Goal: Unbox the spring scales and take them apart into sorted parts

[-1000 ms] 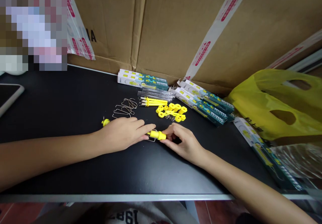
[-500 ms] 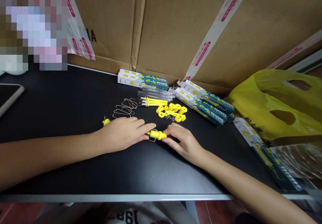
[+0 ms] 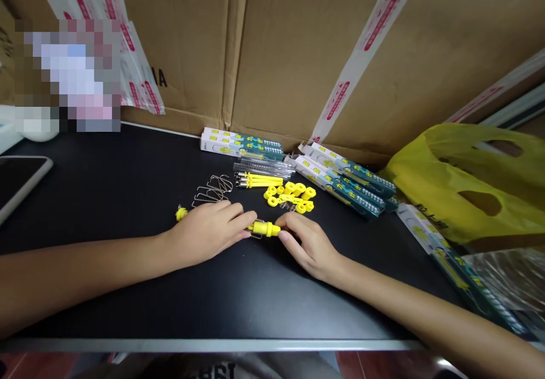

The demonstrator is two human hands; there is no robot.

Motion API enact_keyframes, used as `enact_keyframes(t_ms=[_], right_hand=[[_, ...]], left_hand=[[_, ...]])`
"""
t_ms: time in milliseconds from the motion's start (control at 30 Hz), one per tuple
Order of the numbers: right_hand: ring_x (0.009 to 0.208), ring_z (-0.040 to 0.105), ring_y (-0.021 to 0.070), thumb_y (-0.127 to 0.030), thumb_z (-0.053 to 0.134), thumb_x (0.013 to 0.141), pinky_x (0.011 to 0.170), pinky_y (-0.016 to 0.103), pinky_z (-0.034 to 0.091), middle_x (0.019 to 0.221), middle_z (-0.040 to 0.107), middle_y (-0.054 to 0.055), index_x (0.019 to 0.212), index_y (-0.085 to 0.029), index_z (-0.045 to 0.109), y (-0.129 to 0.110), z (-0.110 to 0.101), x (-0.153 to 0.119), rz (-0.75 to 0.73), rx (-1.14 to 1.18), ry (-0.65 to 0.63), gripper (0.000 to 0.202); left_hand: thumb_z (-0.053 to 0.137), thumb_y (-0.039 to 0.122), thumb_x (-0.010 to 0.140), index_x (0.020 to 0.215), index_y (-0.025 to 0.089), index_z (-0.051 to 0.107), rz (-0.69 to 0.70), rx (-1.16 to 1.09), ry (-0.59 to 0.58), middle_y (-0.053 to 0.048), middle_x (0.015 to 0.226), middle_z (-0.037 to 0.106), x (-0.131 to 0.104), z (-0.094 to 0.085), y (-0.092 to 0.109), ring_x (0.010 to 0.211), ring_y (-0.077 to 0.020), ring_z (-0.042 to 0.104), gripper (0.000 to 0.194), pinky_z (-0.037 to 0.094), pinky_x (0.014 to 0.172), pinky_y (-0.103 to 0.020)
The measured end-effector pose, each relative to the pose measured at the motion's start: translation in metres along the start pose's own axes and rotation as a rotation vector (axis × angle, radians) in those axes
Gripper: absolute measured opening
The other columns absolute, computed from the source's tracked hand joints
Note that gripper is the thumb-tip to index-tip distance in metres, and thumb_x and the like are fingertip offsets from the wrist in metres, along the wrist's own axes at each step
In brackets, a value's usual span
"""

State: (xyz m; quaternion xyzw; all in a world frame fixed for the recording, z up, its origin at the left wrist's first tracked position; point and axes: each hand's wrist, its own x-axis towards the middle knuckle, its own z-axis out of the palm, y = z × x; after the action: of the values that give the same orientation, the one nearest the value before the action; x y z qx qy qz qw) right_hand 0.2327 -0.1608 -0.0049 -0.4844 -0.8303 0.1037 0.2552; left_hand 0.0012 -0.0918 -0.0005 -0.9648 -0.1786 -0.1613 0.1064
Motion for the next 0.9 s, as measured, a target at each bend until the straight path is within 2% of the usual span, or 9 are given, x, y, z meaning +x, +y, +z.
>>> enact_keyframes(t_ms=[100, 267, 400, 567, 733, 900], right_hand=[[0.068, 0.049, 0.0149, -0.027, 0.037, 0.096, 0.062, 0.027, 0.040, 0.073, 0.054, 0.003, 0.083, -0.019, 0.050, 0.001, 0.000, 0.004, -0.036, -0.003, -0.019, 0.020], [0.069, 0.049, 0.0150, -0.029, 0.045, 0.094, 0.062, 0.027, 0.040, 0.074, 0.056, 0.003, 0.083, -0.019, 0.050, 0.006, -0.001, 0.004, -0.090, 0.041, -0.025, 0.016], [0.070, 0.049, 0.0145, -0.027, 0.053, 0.091, 0.062, 0.026, 0.040, 0.075, 0.056, 0.003, 0.086, -0.019, 0.049, 0.009, 0.000, 0.001, -0.129, 0.041, 0.045, 0.010], [0.071, 0.049, 0.0155, -0.019, 0.050, 0.091, 0.064, 0.028, 0.041, 0.079, 0.058, 0.004, 0.086, -0.020, 0.046, 0.011, 0.001, -0.001, -0.263, -0.108, 0.098, 0.006], [0.069, 0.048, 0.0156, -0.039, 0.054, 0.089, 0.063, 0.028, 0.041, 0.077, 0.054, 0.004, 0.094, -0.018, 0.047, 0.009, -0.003, 0.000, -0.146, -0.072, 0.074, 0.023], [0.071, 0.048, 0.0168, -0.031, 0.040, 0.096, 0.066, 0.029, 0.040, 0.078, 0.058, 0.005, 0.091, -0.018, 0.053, 0.008, -0.004, 0.002, -0.187, -0.110, 0.011, 0.019]], left_hand=[[0.049, 0.028, 0.093, 0.111, 0.017, 0.052, -0.009, -0.014, -0.008, -0.002, 0.093, 0.060, 0.001, 0.000, 0.000, 0.081, -0.0184, 0.056, 0.021, 0.040, 0.069, -0.029], [0.051, 0.029, 0.092, 0.111, 0.019, 0.052, -0.011, -0.033, -0.019, 0.000, 0.090, 0.060, 0.001, -0.001, -0.001, 0.080, -0.0181, 0.054, 0.021, 0.039, 0.068, -0.029], [0.053, 0.030, 0.091, 0.110, 0.019, 0.052, -0.014, -0.040, -0.012, 0.000, 0.088, 0.060, 0.001, -0.002, -0.001, 0.079, -0.0179, 0.054, 0.021, 0.038, 0.067, -0.028], [0.053, 0.029, 0.091, 0.109, 0.018, 0.053, 0.007, -0.038, -0.021, 0.000, 0.087, 0.060, 0.001, -0.001, -0.001, 0.078, -0.0174, 0.054, 0.021, 0.039, 0.067, -0.028], [0.050, 0.029, 0.093, 0.110, 0.018, 0.053, 0.001, -0.049, -0.007, 0.000, 0.087, 0.060, 0.002, 0.000, -0.002, 0.079, -0.0169, 0.055, 0.021, 0.039, 0.067, -0.028], [0.051, 0.028, 0.092, 0.109, 0.017, 0.054, 0.015, -0.021, -0.009, 0.000, 0.086, 0.060, 0.003, -0.001, -0.002, 0.078, -0.0172, 0.055, 0.021, 0.039, 0.066, -0.028]])
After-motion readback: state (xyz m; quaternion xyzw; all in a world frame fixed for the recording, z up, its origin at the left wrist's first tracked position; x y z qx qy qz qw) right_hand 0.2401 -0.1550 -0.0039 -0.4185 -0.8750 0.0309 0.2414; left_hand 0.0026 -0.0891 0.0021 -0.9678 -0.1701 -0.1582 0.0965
